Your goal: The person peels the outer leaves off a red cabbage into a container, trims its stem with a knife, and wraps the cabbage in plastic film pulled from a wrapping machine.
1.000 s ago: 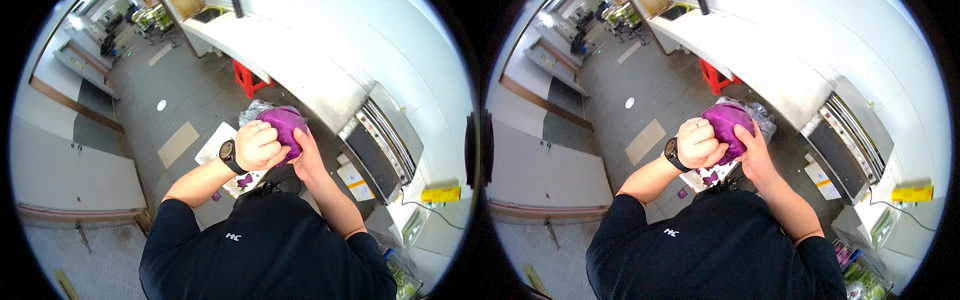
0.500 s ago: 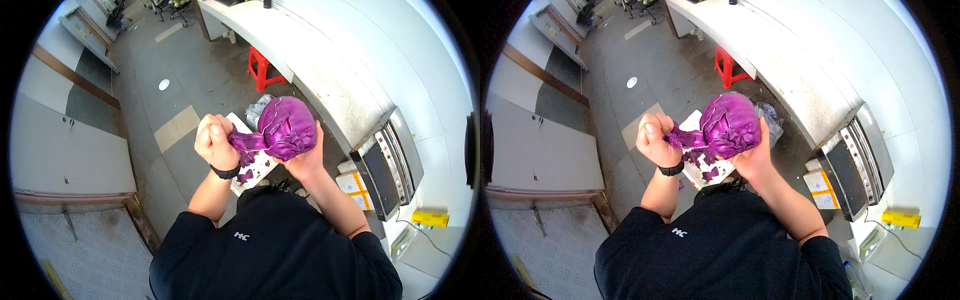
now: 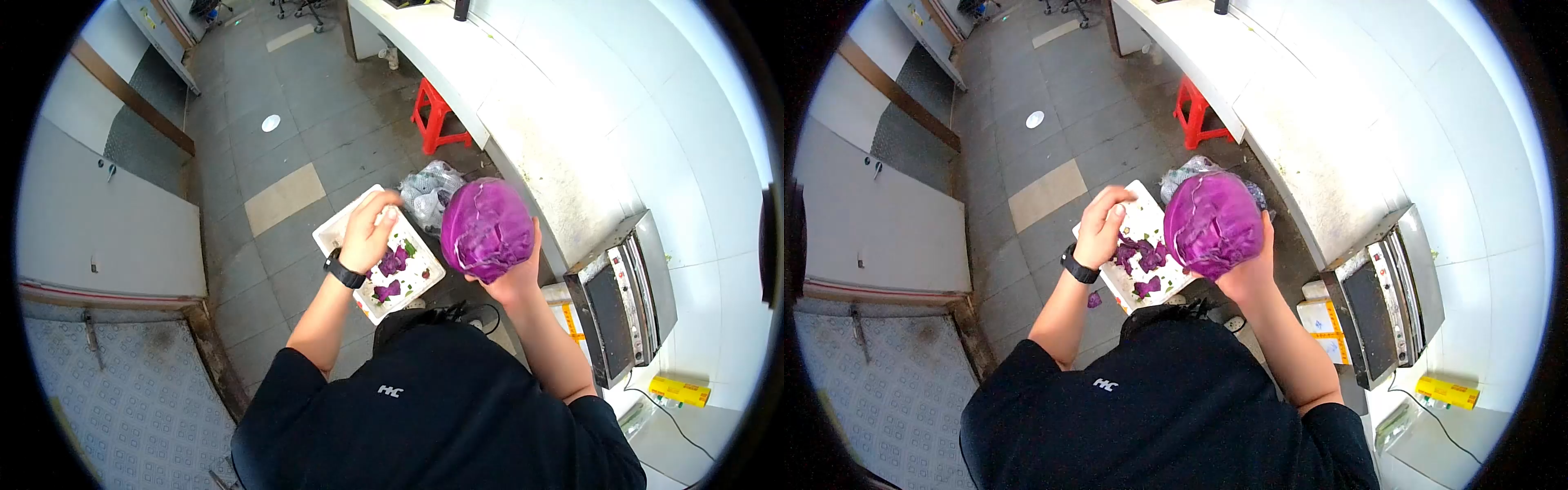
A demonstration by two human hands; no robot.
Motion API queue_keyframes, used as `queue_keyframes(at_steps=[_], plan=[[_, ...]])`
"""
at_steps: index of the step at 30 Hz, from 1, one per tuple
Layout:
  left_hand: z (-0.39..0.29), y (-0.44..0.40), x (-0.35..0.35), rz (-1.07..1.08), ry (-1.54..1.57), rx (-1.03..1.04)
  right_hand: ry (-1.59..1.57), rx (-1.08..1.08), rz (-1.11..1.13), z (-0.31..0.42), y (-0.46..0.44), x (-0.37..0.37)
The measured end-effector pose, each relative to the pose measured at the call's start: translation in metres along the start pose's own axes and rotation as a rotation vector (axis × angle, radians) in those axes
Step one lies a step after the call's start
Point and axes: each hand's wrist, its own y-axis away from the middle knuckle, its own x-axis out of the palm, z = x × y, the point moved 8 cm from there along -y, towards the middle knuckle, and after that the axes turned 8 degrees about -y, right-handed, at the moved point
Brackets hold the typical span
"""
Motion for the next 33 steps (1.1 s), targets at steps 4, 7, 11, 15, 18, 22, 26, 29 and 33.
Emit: queue_keyframes(at_steps=[4, 7, 11, 15, 18, 22, 26, 29, 33], plan=[[-0.121, -0.037, 0.010, 0.176, 0.295, 0.426, -0.114, 0.133, 0.305, -0.015, 0.006, 0.015], [-0.133, -0.043, 0.029, 0.237, 0.334, 0.527, -0.138, 0.090, 0.281, -0.010, 0.012, 0.022], [-0.135, -0.040, 0.045, 0.164, 0.332, 0.536, -0.037, 0.096, 0.143, 0.001, 0.023, 0.010], [-0.129, -0.042, 0.055, -0.019, 0.360, 0.499, 0.150, 0.008, 0.004, 0.017, 0.033, 0.007], [-0.133, -0.044, 0.061, -0.070, 0.386, 0.541, 0.060, -0.067, 0.164, 0.026, 0.035, -0.001], [-0.151, -0.048, 0.058, 0.121, 0.411, 0.690, 0.053, -0.031, 0.425, 0.017, 0.054, -0.006], [-0.170, -0.033, 0.052, 0.029, 0.221, 0.855, -0.026, -0.071, 0.269, 0.014, 0.052, -0.030], [-0.175, -0.029, 0.049, 0.011, 0.178, 0.891, -0.001, -0.057, 0.308, 0.014, 0.054, -0.022], [-0.176, -0.029, 0.046, 0.010, 0.124, 0.939, 0.055, -0.037, 0.311, 0.015, 0.057, -0.019]])
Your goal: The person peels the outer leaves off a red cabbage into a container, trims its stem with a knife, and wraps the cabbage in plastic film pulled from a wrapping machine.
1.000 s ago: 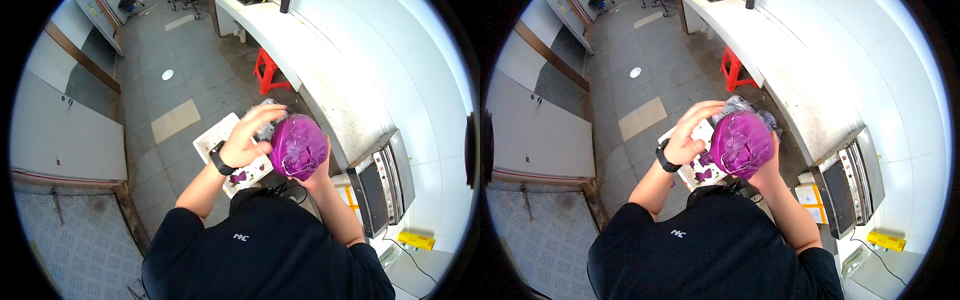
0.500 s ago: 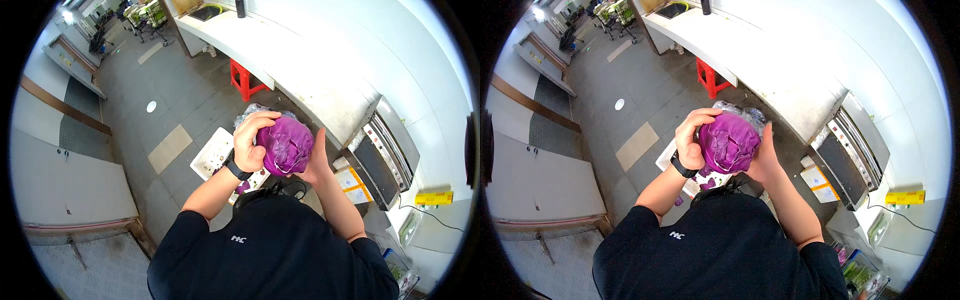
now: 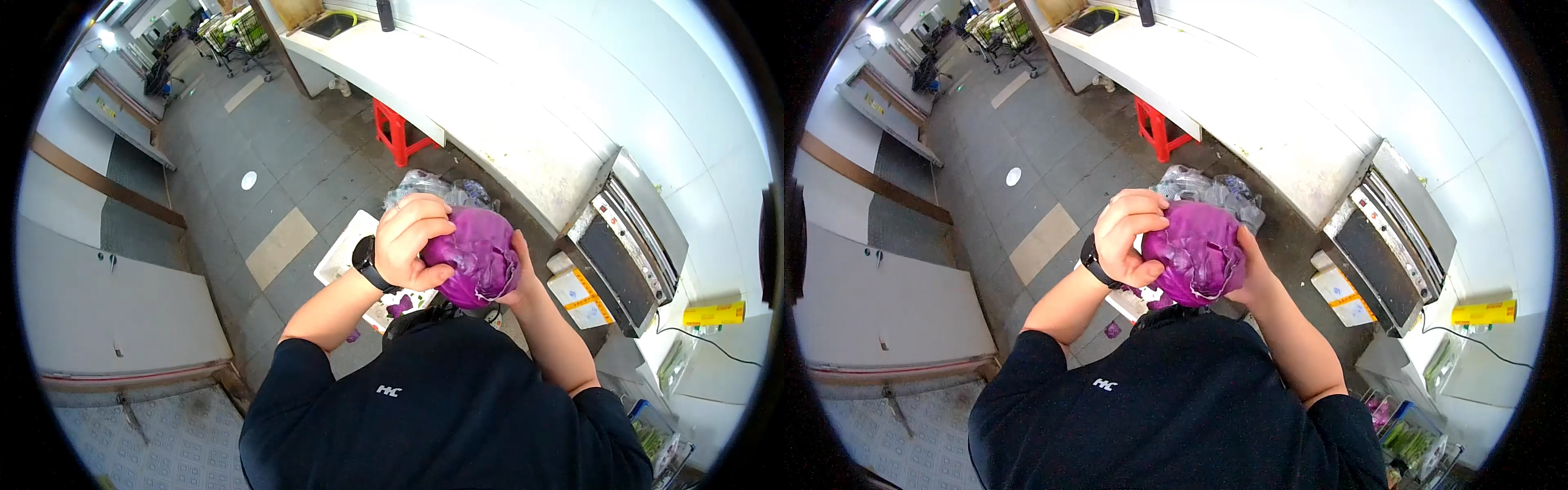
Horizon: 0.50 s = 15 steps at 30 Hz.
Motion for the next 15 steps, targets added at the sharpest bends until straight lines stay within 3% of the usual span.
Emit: queue_keyframes(at_steps=[4, 9, 13, 15], plan=[[0.001, -0.005, -0.001, 0.017, 0.014, 0.094, 0.000, -0.003, -0.013, -0.003, 0.000, -0.003], [0.000, -0.018, 0.006, 0.232, 0.152, 0.055, -0.005, 0.087, -0.019, -0.010, -0.002, -0.005], [-0.001, -0.016, 0.007, 0.221, 0.189, 0.051, -0.018, 0.077, -0.031, -0.012, -0.008, -0.012], [-0.003, -0.013, 0.000, 0.090, 0.219, 0.078, -0.085, 0.065, -0.001, -0.014, -0.011, -0.008]])
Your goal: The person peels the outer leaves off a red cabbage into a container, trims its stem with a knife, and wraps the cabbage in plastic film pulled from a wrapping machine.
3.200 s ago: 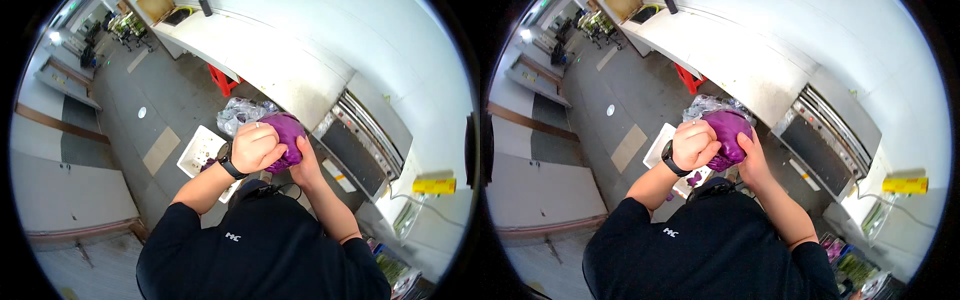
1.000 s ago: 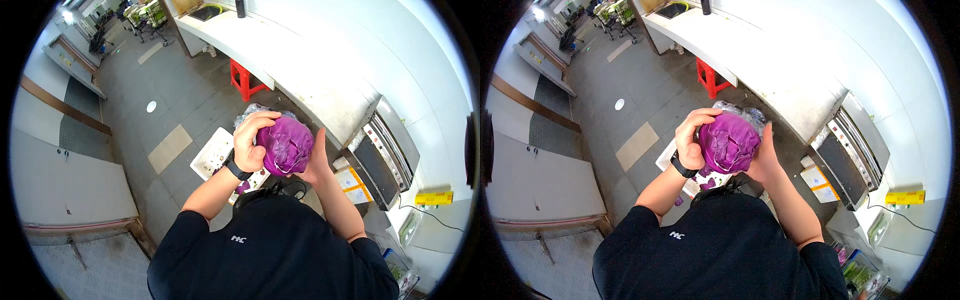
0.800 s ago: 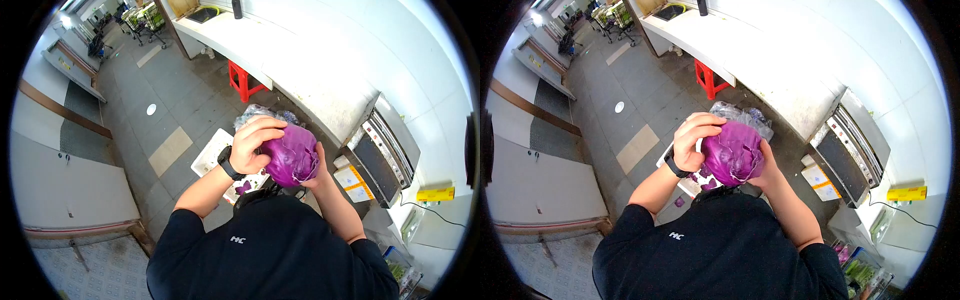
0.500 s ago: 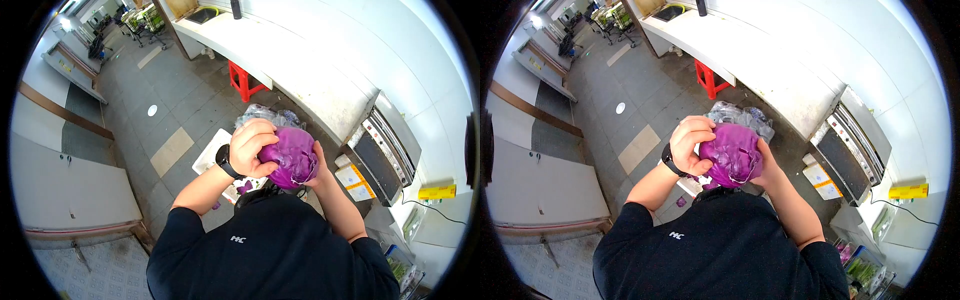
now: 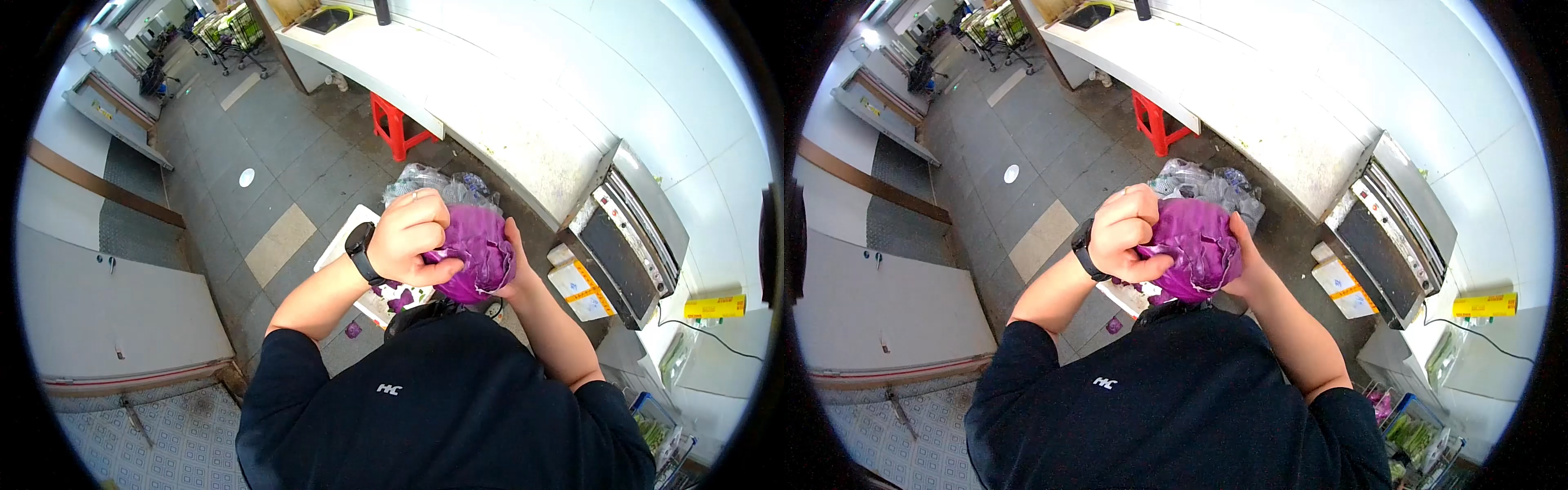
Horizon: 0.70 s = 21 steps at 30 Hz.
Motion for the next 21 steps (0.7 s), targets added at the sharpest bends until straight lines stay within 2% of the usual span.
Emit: queue_keyframes(at_steps=[5, 8, 9, 10, 15, 16, 17, 19, 21], plan=[[0.006, 0.005, -0.011, -0.029, -0.030, -0.108, 0.097, -0.086, -0.090, 0.007, -0.003, 0.012], [0.005, 0.000, -0.010, 0.203, -0.270, -0.213, 0.171, -0.121, -0.136, 0.012, -0.006, 0.017], [0.003, 0.003, -0.011, 0.201, -0.272, -0.216, 0.219, -0.139, -0.132, 0.013, -0.006, 0.021], [0.002, 0.008, -0.010, 0.215, -0.300, -0.204, 0.254, -0.178, -0.236, 0.015, -0.007, 0.019], [-0.010, 0.013, -0.011, 0.303, -0.388, -0.168, 0.256, -0.271, -0.217, 0.020, -0.014, 0.024], [-0.020, 0.012, -0.016, 0.224, -0.413, -0.129, 0.178, -0.284, -0.247, 0.020, -0.014, 0.025], [-0.022, 0.014, -0.016, 0.222, -0.416, -0.131, 0.102, -0.296, -0.277, 0.021, -0.014, 0.026], [-0.036, 0.021, -0.012, 0.261, -0.457, 0.028, 0.084, -0.312, -0.297, 0.022, -0.016, 0.029], [-0.038, 0.034, -0.008, 0.247, -0.512, 0.032, 0.011, -0.341, -0.369, 0.021, -0.015, 0.025]])
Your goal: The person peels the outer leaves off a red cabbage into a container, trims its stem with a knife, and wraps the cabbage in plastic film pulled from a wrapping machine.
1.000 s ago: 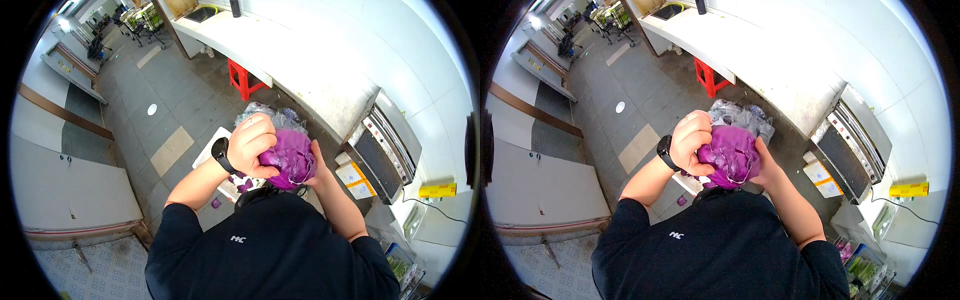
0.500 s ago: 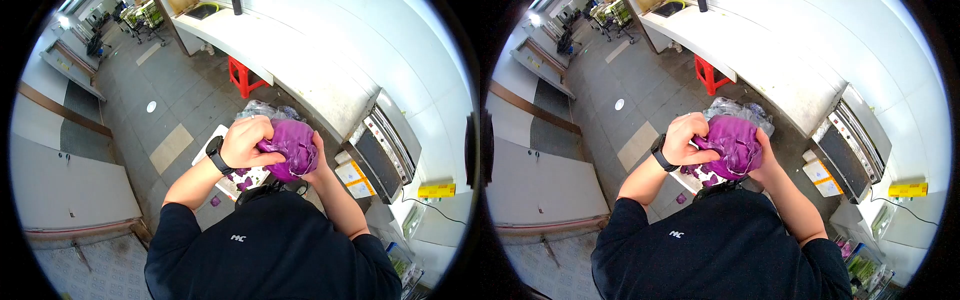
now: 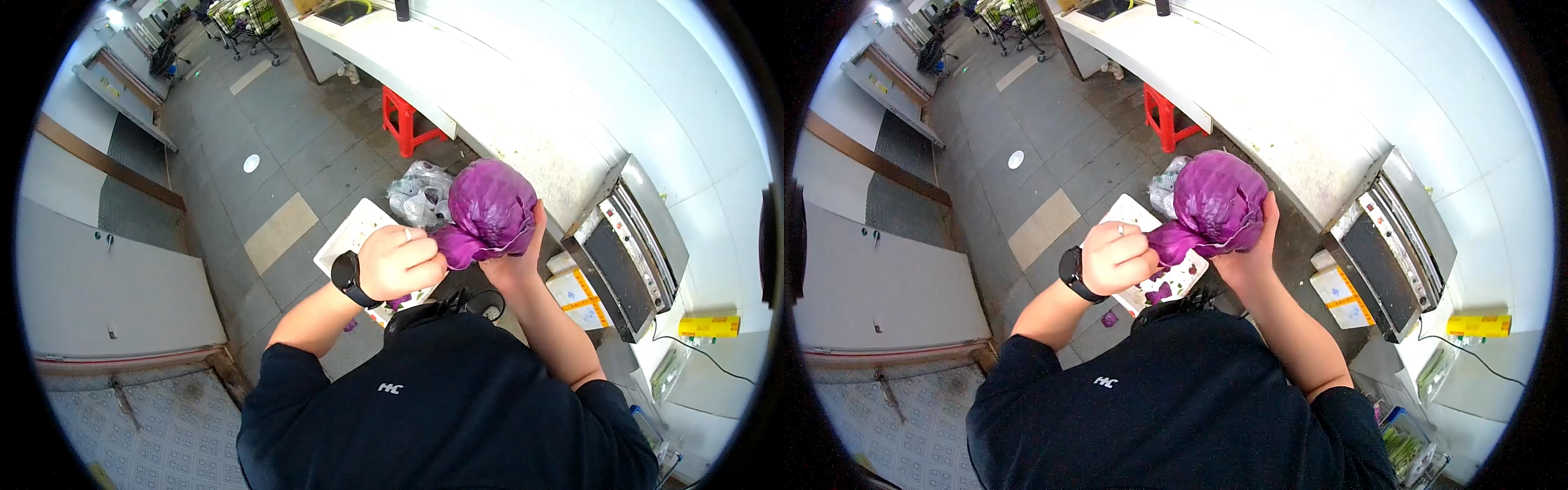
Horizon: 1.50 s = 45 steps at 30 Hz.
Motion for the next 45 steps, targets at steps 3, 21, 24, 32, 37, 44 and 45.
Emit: queue_keyframes(at_steps=[3, 21, 24, 32, 37, 44, 45], plan=[[-0.009, 0.014, -0.005, -0.119, -0.002, 0.012, -0.015, -0.108, -0.041, -0.003, 0.000, 0.004], [0.064, 0.035, 0.000, 0.420, 0.147, -0.860, 0.333, -0.074, 0.186, 0.014, -0.026, -0.007], [0.049, 0.006, 0.010, 0.245, -0.151, -0.615, 0.359, -0.084, 0.148, 0.007, -0.027, -0.003], [0.048, -0.005, 0.026, 0.104, -0.159, -0.508, 0.312, -0.057, 0.197, 0.012, -0.023, 0.005], [0.057, 0.001, 0.041, 0.163, -0.160, -0.539, 0.335, -0.244, -0.009, 0.016, -0.025, -0.002], [0.058, 0.006, 0.047, 0.032, -0.139, -0.531, 0.226, -0.307, -0.130, 0.027, -0.036, -0.022], [0.064, 0.008, 0.058, 0.194, -0.044, -0.578, 0.228, -0.303, -0.128, 0.026, -0.036, -0.018]])
